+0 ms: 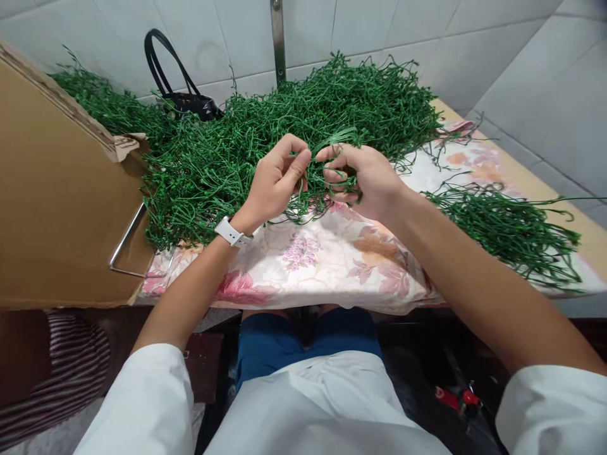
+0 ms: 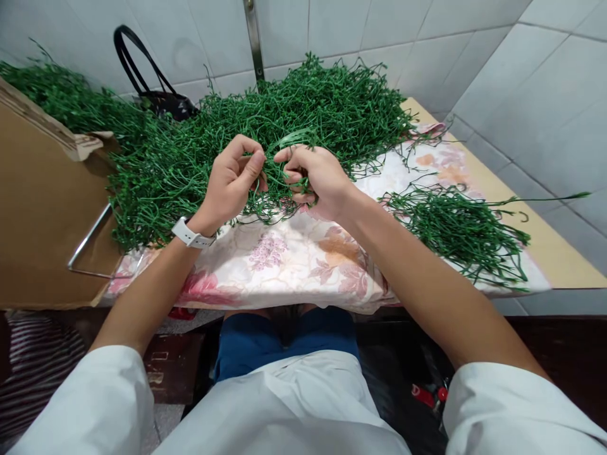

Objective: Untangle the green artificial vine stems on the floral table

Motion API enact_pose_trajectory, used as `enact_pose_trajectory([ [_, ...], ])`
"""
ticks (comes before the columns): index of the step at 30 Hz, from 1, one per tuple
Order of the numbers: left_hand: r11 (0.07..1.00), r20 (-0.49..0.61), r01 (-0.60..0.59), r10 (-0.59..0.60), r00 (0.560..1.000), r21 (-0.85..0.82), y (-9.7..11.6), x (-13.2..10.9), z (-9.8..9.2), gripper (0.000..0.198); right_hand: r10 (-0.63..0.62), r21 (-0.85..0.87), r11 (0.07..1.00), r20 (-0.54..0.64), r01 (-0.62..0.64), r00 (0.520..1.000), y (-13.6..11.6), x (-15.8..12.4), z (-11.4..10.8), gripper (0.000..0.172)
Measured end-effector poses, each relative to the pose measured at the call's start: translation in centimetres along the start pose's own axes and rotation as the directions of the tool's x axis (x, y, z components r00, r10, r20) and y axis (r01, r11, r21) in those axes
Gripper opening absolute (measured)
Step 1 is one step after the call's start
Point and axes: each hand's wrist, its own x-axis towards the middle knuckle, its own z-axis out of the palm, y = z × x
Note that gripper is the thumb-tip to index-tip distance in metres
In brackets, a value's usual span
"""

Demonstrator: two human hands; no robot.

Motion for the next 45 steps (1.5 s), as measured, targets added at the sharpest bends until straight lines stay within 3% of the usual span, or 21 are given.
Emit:
enact_pose_trajectory([
  [8, 0.999, -0.023, -0.037, 0.037, 0.999, 0.020, -0.3, -0.1, 0.2, 0.043, -0.060, -0.128, 0.988, 0.154, 0.081, 0.986, 1.1, -0.2, -0.1, 0.053],
  [13, 1.000, 0.002, -0.001, 0.001, 1.000, -0.006, -0.2, -0.2, 0.2, 0.044, -0.045, -0.148, 0.987, 0.111, 0.062, 0.993, 0.9, -0.4, 0.3, 0.040],
  [18, 1.000, 0.042, 0.023, -0.022, 0.999, -0.018, 0.3, -0.3, 0.6, 0.040, 0.009, -0.109, 0.994, 0.156, 0.008, 0.988, 1.2, -0.3, 0.7, 0.035],
  [24, 0.963, 0.107, 0.173, -0.154, 0.982, -0.208, 0.8, 0.0, 0.6, 0.044, -0.132, -0.151, 0.976, 0.179, 0.160, 0.975, 1.4, -0.2, 0.9, 0.025],
  [30, 0.925, 0.201, 0.258, -0.206, 0.958, -0.280, 1.5, -0.5, 0.7, 0.044, -0.199, -0.048, 0.974, 0.296, 0.223, 0.934, 1.1, -0.7, 0.6, 0.023],
  [32, 0.916, 0.160, 0.223, -0.178, 0.971, -0.333, 1.3, -0.2, 0.1, 0.041, -0.174, -0.019, 0.981, 0.344, 0.192, 0.923, 0.8, -1.0, 0.4, 0.025],
  [36, 0.908, -0.026, 0.136, -0.159, 0.987, -0.397, 0.5, 1.0, -2.2, 0.035, -0.108, 0.033, 0.994, 0.414, 0.104, 0.904, -0.3, -1.3, 0.0, 0.028],
  [40, 0.877, -0.018, 0.168, -0.197, 0.980, -0.450, 0.9, 1.5, -3.1, 0.034, -0.072, 0.047, 0.997, 0.338, 0.060, 0.938, -0.7, -0.8, -0.2, 0.036],
  [43, 0.811, 0.022, 0.190, -0.213, 0.977, -0.554, 2.2, 1.1, -2.1, 0.026, -0.093, 0.018, 0.996, 0.206, 0.091, 0.974, -0.2, -0.5, -0.1, 0.039],
  [45, 0.790, 0.019, 0.247, -0.285, 0.958, -0.561, 3.0, 0.7, -1.3, 0.023, -0.111, -0.002, 0.994, 0.135, 0.112, 0.985, 0.2, -0.4, 0.0, 0.040],
])
